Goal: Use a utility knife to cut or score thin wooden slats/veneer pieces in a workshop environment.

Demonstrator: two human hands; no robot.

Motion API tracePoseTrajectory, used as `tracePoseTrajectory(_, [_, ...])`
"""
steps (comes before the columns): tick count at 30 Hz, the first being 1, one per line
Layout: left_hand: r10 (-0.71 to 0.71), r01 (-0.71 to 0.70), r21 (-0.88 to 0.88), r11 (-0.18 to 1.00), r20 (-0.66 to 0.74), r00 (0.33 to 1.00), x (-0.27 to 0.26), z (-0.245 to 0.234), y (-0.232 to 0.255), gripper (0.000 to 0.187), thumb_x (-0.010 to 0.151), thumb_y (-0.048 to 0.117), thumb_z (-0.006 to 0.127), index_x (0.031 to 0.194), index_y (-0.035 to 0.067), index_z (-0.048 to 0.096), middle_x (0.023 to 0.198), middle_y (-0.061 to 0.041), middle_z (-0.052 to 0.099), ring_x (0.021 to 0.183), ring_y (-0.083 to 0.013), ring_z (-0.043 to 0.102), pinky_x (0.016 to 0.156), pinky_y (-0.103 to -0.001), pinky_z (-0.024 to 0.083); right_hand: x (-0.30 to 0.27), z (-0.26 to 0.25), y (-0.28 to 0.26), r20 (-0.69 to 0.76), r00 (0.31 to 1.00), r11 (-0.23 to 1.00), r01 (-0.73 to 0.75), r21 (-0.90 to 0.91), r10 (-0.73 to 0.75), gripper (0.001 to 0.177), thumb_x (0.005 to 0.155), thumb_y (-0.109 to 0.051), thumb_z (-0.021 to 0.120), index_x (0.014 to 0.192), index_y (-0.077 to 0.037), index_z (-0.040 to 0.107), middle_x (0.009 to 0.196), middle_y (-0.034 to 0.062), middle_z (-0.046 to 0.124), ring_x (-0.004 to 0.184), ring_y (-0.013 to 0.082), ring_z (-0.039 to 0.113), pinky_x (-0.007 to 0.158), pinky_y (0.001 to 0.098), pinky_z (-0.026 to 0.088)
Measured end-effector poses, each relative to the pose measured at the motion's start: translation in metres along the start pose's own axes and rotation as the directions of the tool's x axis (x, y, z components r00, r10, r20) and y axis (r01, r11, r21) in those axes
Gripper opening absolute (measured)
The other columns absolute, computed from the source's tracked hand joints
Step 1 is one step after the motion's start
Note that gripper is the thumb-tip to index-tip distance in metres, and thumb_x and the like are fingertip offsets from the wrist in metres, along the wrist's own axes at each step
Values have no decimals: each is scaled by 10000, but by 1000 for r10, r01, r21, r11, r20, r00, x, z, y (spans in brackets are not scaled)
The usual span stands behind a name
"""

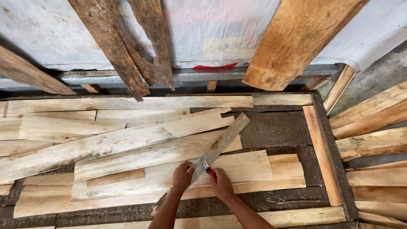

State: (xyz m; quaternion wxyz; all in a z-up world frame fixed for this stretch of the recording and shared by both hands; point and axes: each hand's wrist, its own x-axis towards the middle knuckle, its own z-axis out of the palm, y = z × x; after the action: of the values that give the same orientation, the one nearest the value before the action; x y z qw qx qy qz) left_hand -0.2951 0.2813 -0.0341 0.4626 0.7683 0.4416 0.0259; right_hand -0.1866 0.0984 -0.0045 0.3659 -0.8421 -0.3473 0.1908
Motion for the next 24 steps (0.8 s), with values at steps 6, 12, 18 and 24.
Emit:
tracePoseTrajectory(6, [20,-22,48,999,38,999,-14,-11,44,227,933,327,678,1105,196,747,1049,-112,791,1002,-333,740,830,-469,570,2,-23,6,22,989,975,-149,168,147,194,1047,-247,463,1098,-60,455,871,194,642,838,450,631,717,552,478])
tracePoseTrajectory(12, [-8,1,63,998,111,994,-14,13,52,267,924,378,677,1133,233,756,1057,-108,791,899,-284,791,785,-446,592,4,-50,13,91,942,938,-332,102,324,219,1019,-267,515,1124,-87,451,838,234,648,742,421,671,678,533,491])
tracePoseTrajectory(18, [28,-32,84,996,50,998,-21,20,69,289,906,421,722,1088,205,785,1014,-131,798,878,-278,772,758,-450,590,4,-66,25,-20,960,957,-277,86,280,288,938,-323,640,995,-74,507,753,200,691,705,403,696,640,508,515])
tracePoseTrajectory(24, [20,-31,134,990,86,996,-30,25,84,338,860,484,757,1059,213,797,982,-121,803,839,-253,781,750,-429,604,0,-77,33,-12,946,941,-321,104,324,267,974,-337,585,1054,-86,541,715,197,684,674,417,697,628,530,515])
